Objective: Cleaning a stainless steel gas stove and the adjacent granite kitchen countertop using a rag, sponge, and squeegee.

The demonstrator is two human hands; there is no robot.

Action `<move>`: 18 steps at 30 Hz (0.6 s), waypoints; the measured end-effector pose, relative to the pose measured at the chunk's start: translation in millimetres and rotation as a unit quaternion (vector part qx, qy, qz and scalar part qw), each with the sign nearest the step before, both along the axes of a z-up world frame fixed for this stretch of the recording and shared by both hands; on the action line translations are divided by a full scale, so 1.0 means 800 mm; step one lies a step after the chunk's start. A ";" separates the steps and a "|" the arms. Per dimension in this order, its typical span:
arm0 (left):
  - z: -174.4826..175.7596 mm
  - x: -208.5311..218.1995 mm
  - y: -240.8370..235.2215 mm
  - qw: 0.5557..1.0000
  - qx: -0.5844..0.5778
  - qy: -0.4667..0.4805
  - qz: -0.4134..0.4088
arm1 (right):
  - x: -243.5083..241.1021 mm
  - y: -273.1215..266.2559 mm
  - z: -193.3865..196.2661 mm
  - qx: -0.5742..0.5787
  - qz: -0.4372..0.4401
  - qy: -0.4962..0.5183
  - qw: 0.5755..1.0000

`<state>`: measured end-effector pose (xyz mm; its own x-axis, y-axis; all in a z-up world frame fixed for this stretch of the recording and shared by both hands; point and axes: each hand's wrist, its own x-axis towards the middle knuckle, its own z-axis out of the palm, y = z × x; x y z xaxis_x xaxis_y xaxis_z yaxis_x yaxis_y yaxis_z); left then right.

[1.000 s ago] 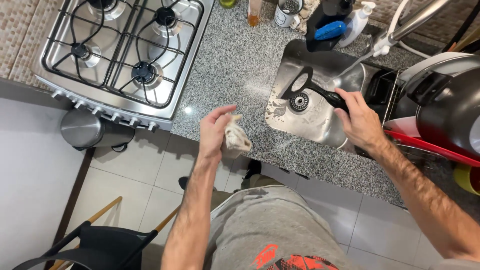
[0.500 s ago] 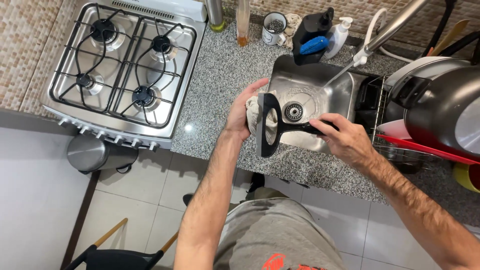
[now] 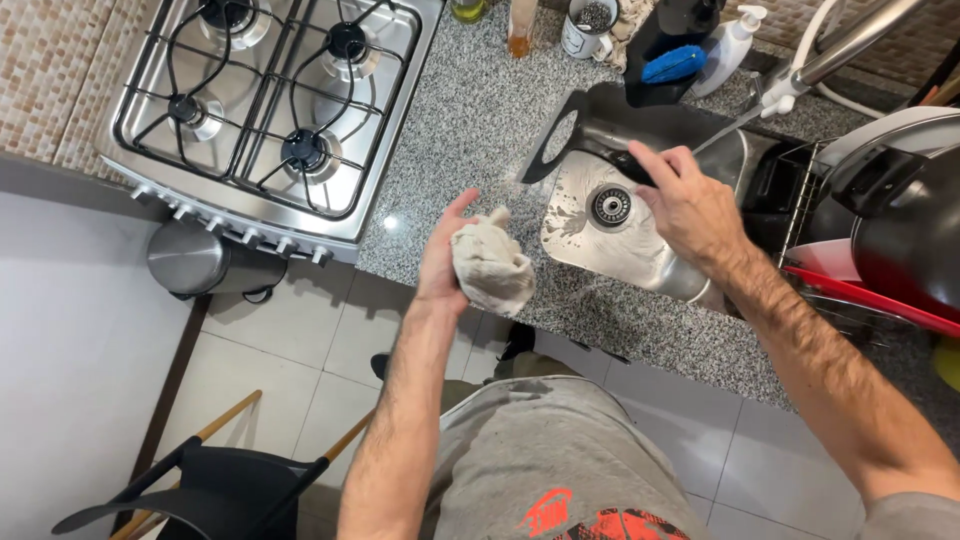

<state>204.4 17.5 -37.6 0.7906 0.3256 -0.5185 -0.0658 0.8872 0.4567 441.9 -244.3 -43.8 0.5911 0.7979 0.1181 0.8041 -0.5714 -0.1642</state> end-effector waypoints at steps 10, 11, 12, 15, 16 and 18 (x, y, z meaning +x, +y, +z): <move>-0.053 -0.095 0.113 0.985 0.005 0.063 0.161 | -0.134 0.110 -0.035 -0.222 0.252 0.037 0.941; -0.056 -0.099 0.112 0.985 0.003 0.063 0.160 | -0.128 0.098 -0.038 -0.224 0.251 0.038 0.941; -0.059 -0.104 0.110 0.984 0.010 0.068 0.162 | -0.122 0.085 -0.040 -0.250 0.273 0.024 0.929; -0.068 -0.111 0.096 0.983 0.016 0.077 0.166 | -0.081 0.033 -0.056 -0.296 0.302 0.005 0.906; -0.071 -0.113 0.090 0.983 0.019 0.082 0.165 | -0.064 0.014 -0.062 -0.314 0.309 0.001 0.898; -0.076 -0.115 0.085 0.984 0.021 0.086 0.158 | -0.040 -0.018 -0.031 -0.333 0.313 -0.010 0.889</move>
